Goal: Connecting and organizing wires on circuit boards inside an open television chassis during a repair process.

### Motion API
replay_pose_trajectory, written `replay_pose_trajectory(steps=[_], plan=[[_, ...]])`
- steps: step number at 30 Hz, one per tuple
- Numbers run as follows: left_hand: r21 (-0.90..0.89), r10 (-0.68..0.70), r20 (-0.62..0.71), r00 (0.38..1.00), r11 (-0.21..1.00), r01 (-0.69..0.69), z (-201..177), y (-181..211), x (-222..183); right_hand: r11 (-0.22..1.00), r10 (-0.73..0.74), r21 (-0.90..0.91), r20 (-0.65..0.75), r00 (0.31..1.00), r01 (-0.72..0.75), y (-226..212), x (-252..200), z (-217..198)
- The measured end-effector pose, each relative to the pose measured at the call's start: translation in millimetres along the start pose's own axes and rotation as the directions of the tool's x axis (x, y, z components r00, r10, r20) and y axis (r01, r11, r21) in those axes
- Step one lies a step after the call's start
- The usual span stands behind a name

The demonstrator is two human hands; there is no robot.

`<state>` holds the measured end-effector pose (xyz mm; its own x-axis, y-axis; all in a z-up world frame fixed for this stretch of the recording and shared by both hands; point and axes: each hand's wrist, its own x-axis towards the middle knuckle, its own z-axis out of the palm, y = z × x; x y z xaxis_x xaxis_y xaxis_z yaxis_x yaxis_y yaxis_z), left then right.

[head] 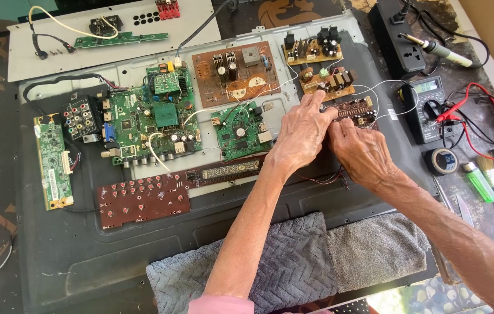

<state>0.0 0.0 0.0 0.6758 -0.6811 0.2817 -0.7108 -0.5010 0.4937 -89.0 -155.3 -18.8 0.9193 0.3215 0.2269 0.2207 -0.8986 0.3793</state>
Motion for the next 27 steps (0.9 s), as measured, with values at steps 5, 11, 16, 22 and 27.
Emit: replay_pose_trajectory(steps=[5,11,16,22,27], plan=[[0.003,-0.007,0.006,1.0,1.0,0.007,-5.2,2.5,-3.2,1.0,0.005,-0.017,-0.095,0.995,-0.007,3.4,0.8,11.1],[-0.021,-0.028,0.014,1.0,0.999,0.028,-13.6,5.6,-5.9,0.98,0.106,0.183,-0.12,0.987,-0.083,15.1,-9.7,17.7],[-0.023,0.001,-0.01,1.0,1.0,-0.001,-1.4,-3.4,-3.9,0.729,0.369,0.634,-0.048,0.928,-0.257,30.7,-29.0,-18.0],[-0.015,0.126,-0.021,0.992,0.992,-0.126,19.9,-10.0,6.6,0.507,0.663,0.593,0.195,0.723,-0.625,75.8,-94.6,-65.2],[0.091,0.025,0.123,0.992,0.995,-0.037,-5.8,8.9,5.6,0.37,0.711,0.53,0.366,0.6,-0.763,108.1,-182.2,-35.6]])
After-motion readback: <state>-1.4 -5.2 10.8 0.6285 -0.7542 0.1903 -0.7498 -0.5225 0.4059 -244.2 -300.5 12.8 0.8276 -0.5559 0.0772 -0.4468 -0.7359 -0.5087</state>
